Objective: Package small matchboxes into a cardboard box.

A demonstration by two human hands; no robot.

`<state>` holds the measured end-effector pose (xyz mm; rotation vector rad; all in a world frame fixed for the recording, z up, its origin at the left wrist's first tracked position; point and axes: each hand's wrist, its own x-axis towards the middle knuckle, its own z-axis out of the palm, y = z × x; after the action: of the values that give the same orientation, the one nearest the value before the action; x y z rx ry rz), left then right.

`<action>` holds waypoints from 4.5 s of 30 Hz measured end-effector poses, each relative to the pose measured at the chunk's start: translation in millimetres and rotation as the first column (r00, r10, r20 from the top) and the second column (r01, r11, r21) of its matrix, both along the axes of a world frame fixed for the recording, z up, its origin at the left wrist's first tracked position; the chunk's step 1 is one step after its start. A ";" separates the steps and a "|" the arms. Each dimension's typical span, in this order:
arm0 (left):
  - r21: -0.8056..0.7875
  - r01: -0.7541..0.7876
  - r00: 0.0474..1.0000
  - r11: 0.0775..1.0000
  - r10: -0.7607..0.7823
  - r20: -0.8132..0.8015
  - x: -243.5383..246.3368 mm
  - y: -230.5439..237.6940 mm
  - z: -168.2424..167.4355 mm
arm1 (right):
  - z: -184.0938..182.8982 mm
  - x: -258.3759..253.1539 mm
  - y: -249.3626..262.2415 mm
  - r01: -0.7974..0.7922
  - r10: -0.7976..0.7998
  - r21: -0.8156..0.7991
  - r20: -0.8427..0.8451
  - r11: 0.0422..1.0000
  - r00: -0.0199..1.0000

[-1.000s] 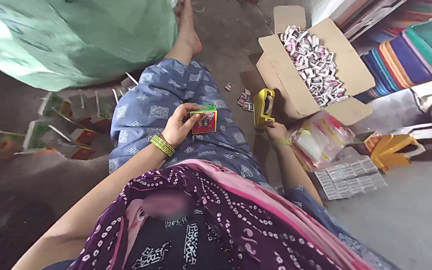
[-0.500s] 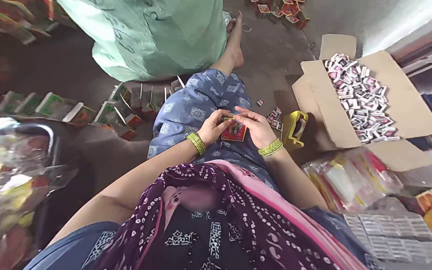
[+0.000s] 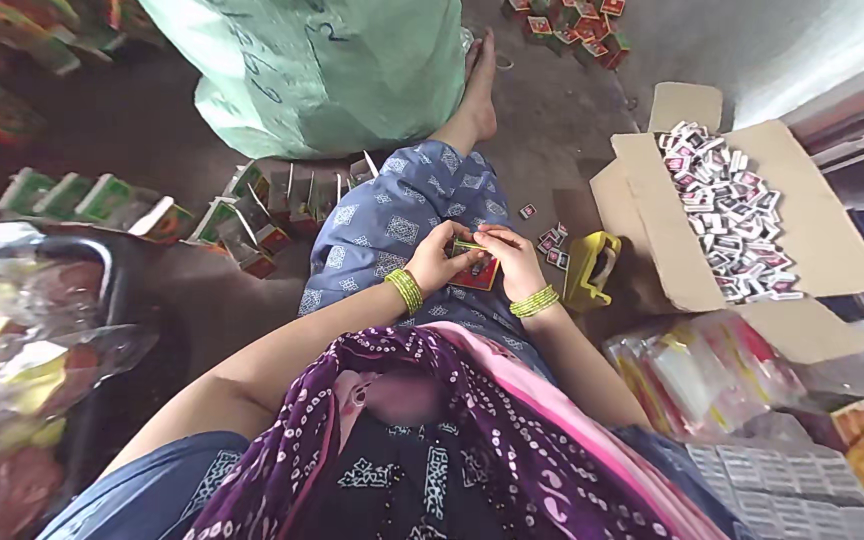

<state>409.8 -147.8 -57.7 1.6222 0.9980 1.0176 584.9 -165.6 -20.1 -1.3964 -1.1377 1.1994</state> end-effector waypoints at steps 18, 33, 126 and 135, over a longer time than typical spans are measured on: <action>-0.028 0.062 0.993 0.998 -0.059 0.101 -2.0 -2.7 0.9 | 6.6 8.0 13.7 0.083 -0.077 -0.089 0.077 0.993 0.994; -0.106 0.148 0.984 0.983 -0.136 0.113 -7.9 1.2 -1.3 | -6.4 30.0 -0.5 -0.305 0.139 0.237 0.533 0.922 0.834; 0.008 0.468 0.672 0.884 -0.362 0.646 -73.1 2.5 102.3 | 16.8 -2.9 -3.6 -0.772 0.763 0.352 -0.594 0.530 0.253; -0.373 0.353 0.877 0.858 -0.166 0.450 -16.9 1.3 47.0 | 17.2 25.6 -31.4 -0.200 0.225 0.141 -0.191 0.970 0.955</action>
<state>392.9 -146.4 -10.7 1.0694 0.6377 0.8117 610.5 -197.1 -2.9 -1.0518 -1.2137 1.3697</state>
